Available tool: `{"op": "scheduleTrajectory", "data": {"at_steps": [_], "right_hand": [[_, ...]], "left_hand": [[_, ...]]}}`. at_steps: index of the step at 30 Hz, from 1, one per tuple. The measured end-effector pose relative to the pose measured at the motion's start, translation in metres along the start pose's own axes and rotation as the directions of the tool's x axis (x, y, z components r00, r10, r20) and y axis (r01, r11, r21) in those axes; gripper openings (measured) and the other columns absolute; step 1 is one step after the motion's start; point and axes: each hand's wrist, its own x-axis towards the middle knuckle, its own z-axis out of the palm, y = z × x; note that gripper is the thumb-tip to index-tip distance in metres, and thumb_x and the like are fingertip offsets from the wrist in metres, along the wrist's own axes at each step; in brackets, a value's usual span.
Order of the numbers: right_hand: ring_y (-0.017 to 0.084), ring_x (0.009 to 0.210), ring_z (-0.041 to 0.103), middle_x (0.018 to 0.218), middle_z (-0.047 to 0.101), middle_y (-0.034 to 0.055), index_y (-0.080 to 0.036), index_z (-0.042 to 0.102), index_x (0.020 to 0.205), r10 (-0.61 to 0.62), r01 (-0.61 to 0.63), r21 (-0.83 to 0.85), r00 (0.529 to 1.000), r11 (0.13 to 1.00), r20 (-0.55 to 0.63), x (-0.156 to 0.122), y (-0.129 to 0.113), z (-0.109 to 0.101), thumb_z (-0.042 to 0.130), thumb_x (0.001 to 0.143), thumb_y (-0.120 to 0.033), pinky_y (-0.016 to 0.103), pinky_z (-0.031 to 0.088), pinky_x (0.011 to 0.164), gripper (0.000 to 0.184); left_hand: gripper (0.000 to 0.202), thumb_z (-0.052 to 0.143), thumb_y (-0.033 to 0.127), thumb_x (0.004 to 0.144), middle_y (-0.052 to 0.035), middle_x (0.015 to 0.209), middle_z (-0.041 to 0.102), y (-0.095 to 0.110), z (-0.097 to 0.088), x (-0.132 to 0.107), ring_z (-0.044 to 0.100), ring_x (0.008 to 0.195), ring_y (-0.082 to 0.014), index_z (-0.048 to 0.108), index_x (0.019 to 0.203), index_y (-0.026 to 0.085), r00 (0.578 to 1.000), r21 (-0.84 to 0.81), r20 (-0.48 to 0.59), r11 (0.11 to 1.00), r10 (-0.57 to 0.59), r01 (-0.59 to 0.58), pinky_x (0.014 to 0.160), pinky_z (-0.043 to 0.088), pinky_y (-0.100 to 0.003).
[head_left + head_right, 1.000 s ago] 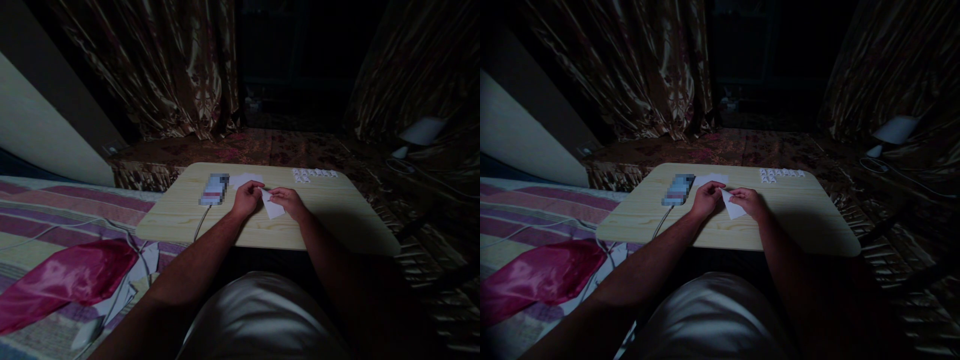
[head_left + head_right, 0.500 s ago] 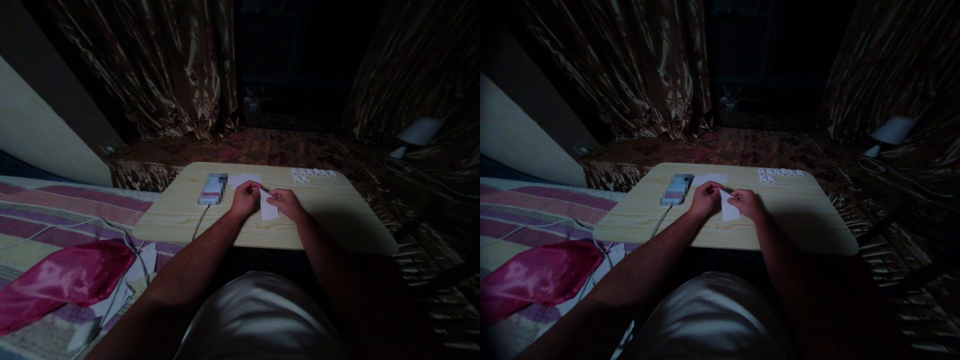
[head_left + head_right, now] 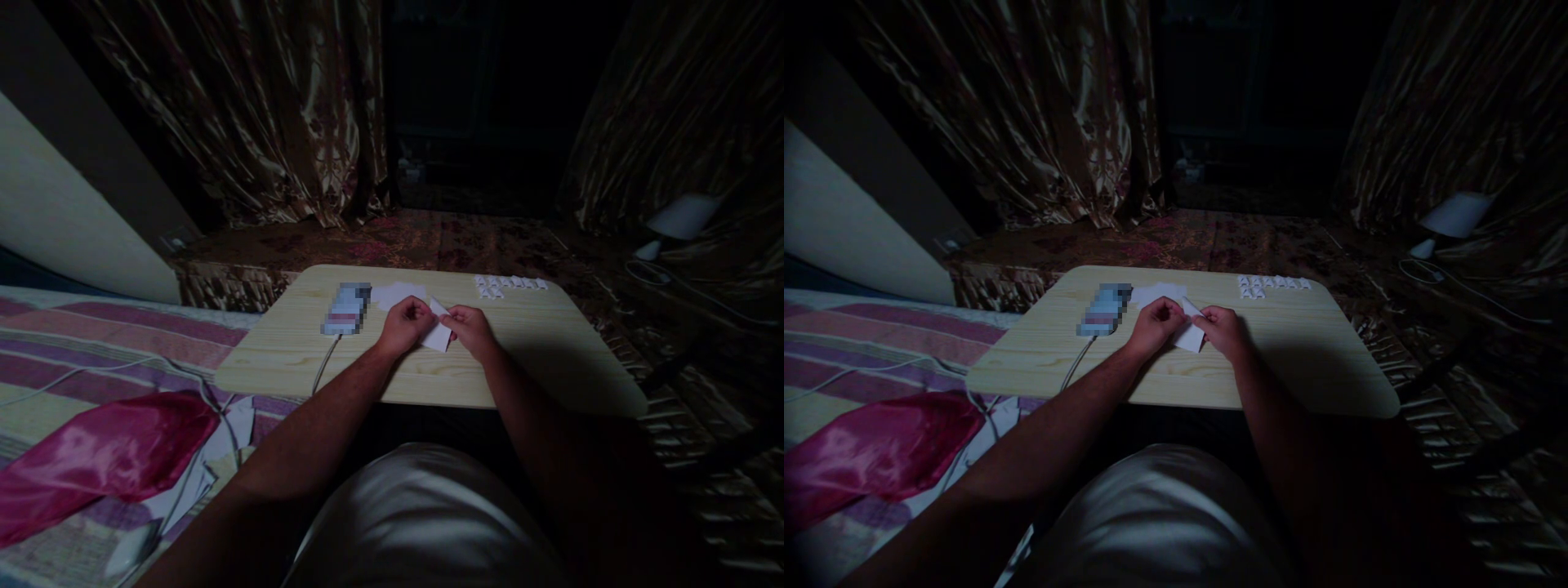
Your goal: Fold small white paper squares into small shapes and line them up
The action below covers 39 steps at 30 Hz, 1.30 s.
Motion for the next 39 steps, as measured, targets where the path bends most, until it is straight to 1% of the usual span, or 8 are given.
{"op": "scheduleTrajectory", "data": {"at_steps": [3,10,15,20,24,30,35,39], "right_hand": [[0.011,0.048,0.053,0.059,0.062,-0.0003,-0.016,0.064,0.072,-0.012,0.012,-0.016,1.0,1.0,0.01,0.0,-0.001,0.0,0.071,0.069,-0.043,0.022,0.041,0.044,0.028],[0.01,0.047,0.052,0.06,0.063,0.0003,-0.015,0.065,0.074,-0.029,0.031,-0.054,0.999,0.998,0.036,-0.001,-0.002,0.0,0.072,0.07,-0.042,0.022,0.04,0.044,0.028],[0.011,0.051,0.055,0.065,0.066,0.0013,-0.015,0.066,0.08,-0.038,0.044,-0.074,0.996,0.996,0.078,-0.002,-0.001,0.001,0.073,0.065,-0.036,0.023,0.043,0.048,0.026],[0.013,0.051,0.056,0.06,0.062,0.0003,-0.017,0.065,0.073,-0.056,0.063,-0.174,0.998,0.983,0.043,0.002,0.012,0.002,0.065,0.073,-0.04,0.023,0.042,0.047,0.023],[0.013,0.054,0.055,0.061,0.061,-0.0013,-0.019,0.063,0.072,-0.13,0.127,-0.309,0.991,0.943,0.012,0.002,0.016,0.003,0.06,0.078,-0.04,0.022,0.039,0.048,0.023],[0.011,0.055,0.051,0.059,0.056,-0.0031,-0.019,0.059,0.069,-0.187,0.18,-0.428,0.982,0.885,0.027,-0.002,0.012,0.004,0.056,0.082,-0.039,0.022,0.033,0.049,0.024],[0.011,0.056,0.05,0.059,0.056,-0.0031,-0.019,0.06,0.069,-0.21,0.203,-0.459,0.977,0.865,0.036,-0.002,0.012,0.004,0.056,0.083,-0.039,0.022,0.031,0.049,0.025],[0.011,0.053,0.049,0.057,0.055,-0.0033,-0.02,0.059,0.068,-0.194,0.197,-0.441,0.98,0.876,0.052,-0.004,0.008,0.005,0.057,0.081,-0.04,0.023,0.032,0.049,0.025]], "left_hand": [[0.027,0.076,0.034,0.065,0.0013,0.066,0.06,-0.002,0.001,-0.002,0.05,0.057,-0.0093,0.064,0.078,0.014,0.999,0.067,0.028,0.998,-0.021,0.019,0.053,0.038,-0.021],[0.023,0.07,0.035,0.071,-0.0022,0.069,0.064,-0.003,-0.001,0.0,0.052,0.059,-0.0109,0.069,0.075,0.013,0.999,0.153,0.028,0.988,-0.034,0.029,0.056,0.04,-0.023],[0.022,0.073,0.034,0.066,-0.0001,0.062,0.061,0.001,-0.002,0.002,0.05,0.054,-0.0097,0.065,0.067,0.014,0.991,0.078,-0.054,0.989,-0.124,0.128,0.053,0.038,-0.023],[0.021,0.074,0.032,0.06,0.0021,0.055,0.057,0.008,-0.001,0.002,0.045,0.047,-0.0084,0.062,0.062,0.014,0.976,-0.022,-0.092,0.98,-0.197,0.196,0.047,0.033,-0.022],[0.018,0.073,0.029,0.06,0.0031,0.052,0.055,0.01,0.0,0.002,0.043,0.046,-0.0079,0.06,0.061,0.015,0.974,-0.069,-0.116,0.979,-0.196,0.189,0.047,0.032,-0.022],[0.016,0.07,0.028,0.064,0.002,0.056,0.057,0.011,-0.001,0.002,0.045,0.051,-0.0081,0.062,0.063,0.015,0.981,-0.04,-0.136,0.99,-0.137,0.133,0.052,0.034,-0.022],[0.016,0.071,0.028,0.064,0.0024,0.056,0.057,0.01,-0.001,0.002,0.045,0.051,-0.0079,0.062,0.062,0.015,0.981,-0.045,-0.141,0.991,-0.135,0.129,0.053,0.035,-0.022],[0.013,0.069,0.026,0.063,0.0029,0.056,0.056,0.008,-0.002,0.003,0.045,0.051,-0.0081,0.061,0.062,0.016,0.979,-0.036,-0.144,0.989,-0.145,0.141,0.052,0.034,-0.022]]}}
